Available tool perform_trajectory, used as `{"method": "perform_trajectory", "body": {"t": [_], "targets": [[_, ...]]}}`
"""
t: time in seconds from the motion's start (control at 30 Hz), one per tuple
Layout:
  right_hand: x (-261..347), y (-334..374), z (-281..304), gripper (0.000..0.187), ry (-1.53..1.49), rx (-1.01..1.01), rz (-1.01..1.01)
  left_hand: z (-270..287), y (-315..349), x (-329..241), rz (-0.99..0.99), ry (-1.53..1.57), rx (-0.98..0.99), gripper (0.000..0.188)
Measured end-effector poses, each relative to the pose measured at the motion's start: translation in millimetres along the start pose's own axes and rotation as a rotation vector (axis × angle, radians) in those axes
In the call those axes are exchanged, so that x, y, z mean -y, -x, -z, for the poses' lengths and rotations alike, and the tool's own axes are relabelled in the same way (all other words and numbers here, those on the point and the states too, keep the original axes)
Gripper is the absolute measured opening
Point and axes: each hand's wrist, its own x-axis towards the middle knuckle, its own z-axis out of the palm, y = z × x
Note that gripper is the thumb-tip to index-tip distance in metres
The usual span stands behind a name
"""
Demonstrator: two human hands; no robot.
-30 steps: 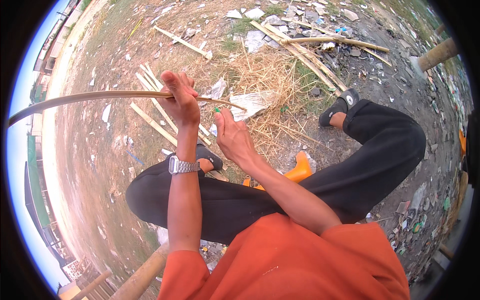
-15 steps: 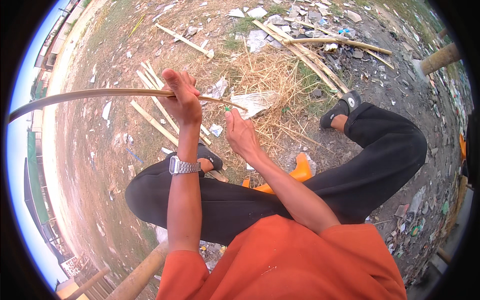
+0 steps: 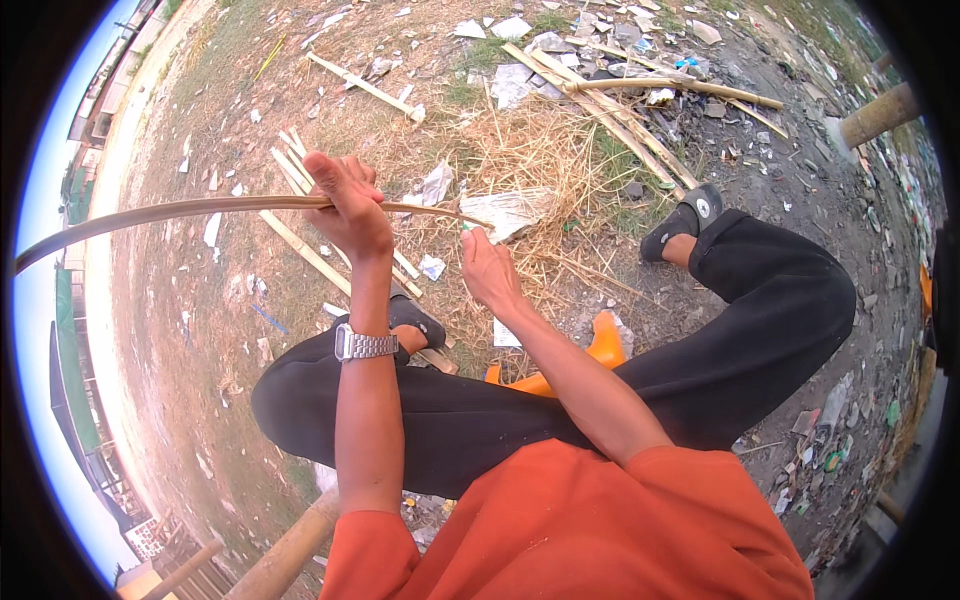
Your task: The person sits on a small stool and uses a green utility knife to peel the outer layer off a long bamboo stick. They hold the stick with their left hand and scrape downwards with the knife in their right hand, repeating the motion along the length of the stick.
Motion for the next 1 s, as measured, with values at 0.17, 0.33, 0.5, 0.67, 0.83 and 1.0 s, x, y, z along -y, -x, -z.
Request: {"method": "perform_trajectory", "body": {"t": [0.17, 0.33, 0.5, 0.67, 0.83, 1.0], "targets": [[-23.8, 1.1, -0.5, 0.039, 0.053, 0.047, -0.097, 10.4, -1.7, 1.5, 0.009, -0.002, -0.042, 0.066], [-19.7, -6.1, -4.7, 0.037, 0.078, 0.012, -0.068, -0.3, -1.4, -4.5, -0.014, -0.003, -0.019, 0.065], [-31.3, -18.1, 0.4, 0.039, 0.075, 0.07, -0.094, 3.4, -5.7, 2.1, 0.008, -0.019, -0.017, 0.064], [-100.5, -26.2, -24.8, 0.04, 0.135, 0.015, -0.221, -5.4, -3.6, -2.0, -0.002, -0.02, -0.034, 0.064], [-48.3, -23.6, -6.6, 0.04, 0.037, 0.119, -0.169, -1.2, -3.3, -3.0, -0.034, -0.07, -0.065, 0.066], [-106.5, -28.4, -30.0, 0.037, 0.352, -0.011, -0.162, 4.3, -1.1, -1.3, 0.029, -0.114, -0.096, 0.067]]}}
